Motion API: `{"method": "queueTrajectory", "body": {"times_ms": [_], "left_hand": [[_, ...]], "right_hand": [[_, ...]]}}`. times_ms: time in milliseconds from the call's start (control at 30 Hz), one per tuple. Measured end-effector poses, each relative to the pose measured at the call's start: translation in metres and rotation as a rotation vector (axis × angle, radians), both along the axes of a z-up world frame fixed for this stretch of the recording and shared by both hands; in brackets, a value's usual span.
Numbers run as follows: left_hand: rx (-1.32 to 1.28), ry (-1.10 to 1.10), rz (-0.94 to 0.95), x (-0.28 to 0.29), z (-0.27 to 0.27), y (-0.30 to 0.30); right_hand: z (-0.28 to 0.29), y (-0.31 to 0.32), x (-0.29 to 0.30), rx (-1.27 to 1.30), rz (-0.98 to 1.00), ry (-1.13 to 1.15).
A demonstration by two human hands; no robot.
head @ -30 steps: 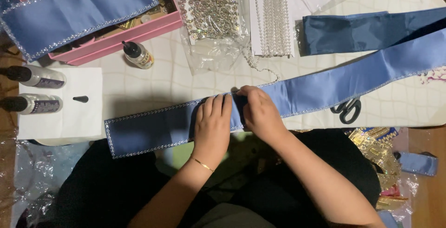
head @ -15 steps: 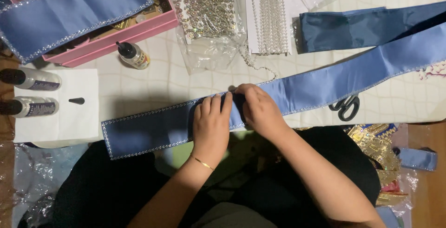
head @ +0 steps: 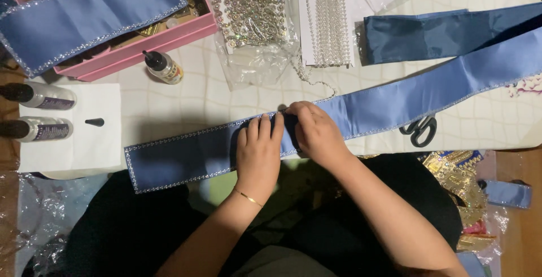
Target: Applying glue and rhinestone trim to a blue satin ribbon to create a decorative sash.
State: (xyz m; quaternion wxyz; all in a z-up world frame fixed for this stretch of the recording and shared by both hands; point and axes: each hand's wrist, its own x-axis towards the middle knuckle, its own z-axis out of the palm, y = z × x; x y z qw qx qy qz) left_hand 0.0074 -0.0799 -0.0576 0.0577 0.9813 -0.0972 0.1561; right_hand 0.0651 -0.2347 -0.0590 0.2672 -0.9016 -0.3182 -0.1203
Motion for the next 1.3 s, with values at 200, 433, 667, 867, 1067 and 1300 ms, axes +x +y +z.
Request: {"method": "queueTrajectory", "body": {"times_ms": [200, 433, 667, 867, 1067, 1300], "left_hand": [[0.012, -0.027, 0.005, 0.0, -0.006, 0.0], [0.028, 0.014, 0.007, 0.0, -0.003, -0.001], [0.023, 0.024, 0.004, 0.0, -0.002, 0.0], [0.016, 0.01, 0.004, 0.001, -0.001, -0.001], [0.016, -0.002, 0.004, 0.001, -0.001, -0.001], [-0.004, -0.015, -0.004, -0.002, -0.003, -0.001]], "right_hand": [[0.003, 0.0, -0.002, 0.022, 0.036, -0.018], [-0.007, -0.005, 0.001, 0.01, 0.013, -0.09], [-0.005, -0.005, 0.002, 0.038, 0.048, -0.099], [0.0, -0.004, 0.004, 0.03, 0.096, -0.121], [0.007, -0.001, 0.006, -0.05, 0.109, -0.17], [0.002, 0.0, 0.006, -0.21, 0.092, -0.275]]}}
